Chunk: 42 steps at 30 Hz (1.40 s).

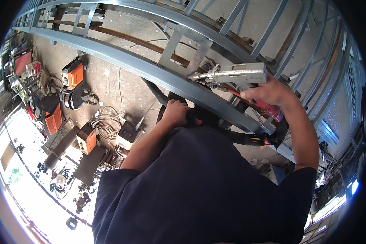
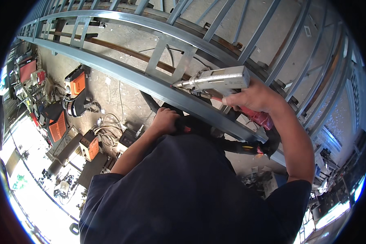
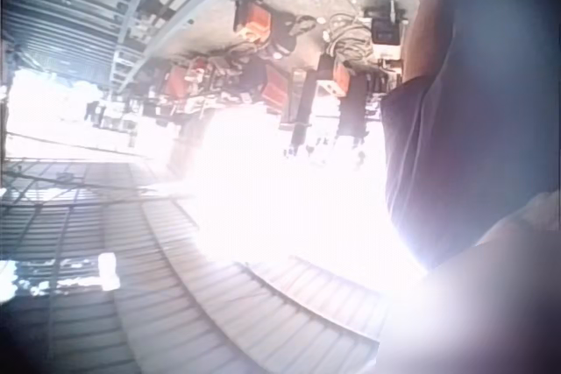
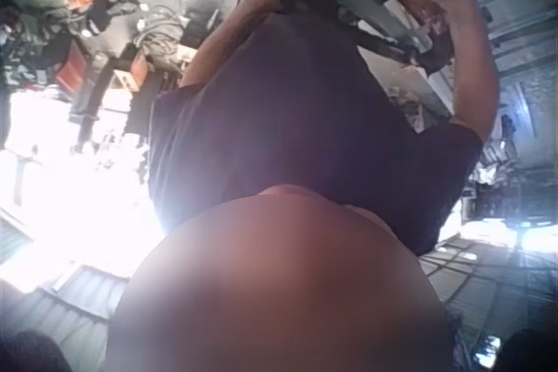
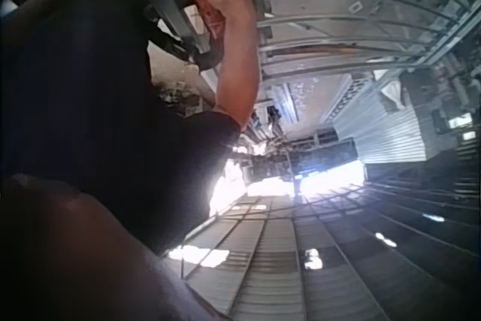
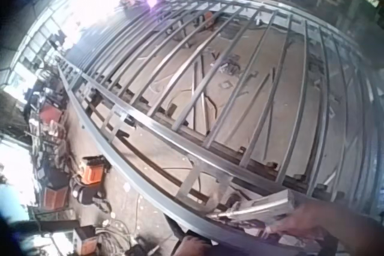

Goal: The person welds joints on a large metal frame using a handheld welding torch. They move along the frame, applying welds at multiple intersections while holding the torch with one hand and stabilizing the workpiece with the other.

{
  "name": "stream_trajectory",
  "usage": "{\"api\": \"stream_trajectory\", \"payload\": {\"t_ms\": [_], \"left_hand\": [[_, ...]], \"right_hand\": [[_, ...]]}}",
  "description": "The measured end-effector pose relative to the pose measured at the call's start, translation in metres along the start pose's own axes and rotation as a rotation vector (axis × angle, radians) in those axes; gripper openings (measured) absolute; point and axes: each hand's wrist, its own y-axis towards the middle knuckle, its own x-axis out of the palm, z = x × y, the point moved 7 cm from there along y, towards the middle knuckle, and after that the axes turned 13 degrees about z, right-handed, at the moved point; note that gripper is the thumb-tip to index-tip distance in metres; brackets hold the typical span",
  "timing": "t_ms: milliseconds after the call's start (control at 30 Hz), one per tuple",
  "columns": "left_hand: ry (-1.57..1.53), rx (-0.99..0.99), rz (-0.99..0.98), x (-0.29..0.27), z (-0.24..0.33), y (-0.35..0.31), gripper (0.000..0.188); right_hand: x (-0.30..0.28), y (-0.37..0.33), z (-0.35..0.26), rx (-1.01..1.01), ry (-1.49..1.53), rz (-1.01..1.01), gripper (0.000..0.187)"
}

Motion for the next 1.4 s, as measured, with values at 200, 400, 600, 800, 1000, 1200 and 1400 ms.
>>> {"api": "stream_trajectory", "payload": {"t_ms": [200,400,600,800,1000,1200,1400], "left_hand": [[-0.03,-0.006,0.007,0.001,0.008,0.0,0.037],[-0.008,-0.002,-0.043,0.009,0.015,0.001,0.039],[0.006,-0.008,-0.08,0.005,0.019,0.004,0.038],[0.002,-0.011,-0.083,0.004,0.016,0.008,0.038],[-0.001,-0.022,-0.084,0.004,0.014,0.01,0.039],[-0.023,0.01,-0.057,0.011,0.007,0.011,0.039],[0.001,-0.018,-0.066,0.008,0.011,0.012,0.035]], "right_hand": [[0.006,-0.003,-0.012,0.165,0.046,-0.071,0.061],[0.007,0.0,-0.015,0.182,0.047,-0.064,0.062],[0.007,0.005,-0.011,0.18,0.051,-0.086,0.062],[0.005,0.006,-0.012,0.186,0.051,-0.073,0.06],[0.004,0.007,-0.014,0.194,0.002,-0.073,0.061],[0.002,0.008,-0.016,0.138,0.029,-0.051,0.064],[-0.009,-0.009,-0.017,0.203,-0.021,-0.045,0.067]]}}
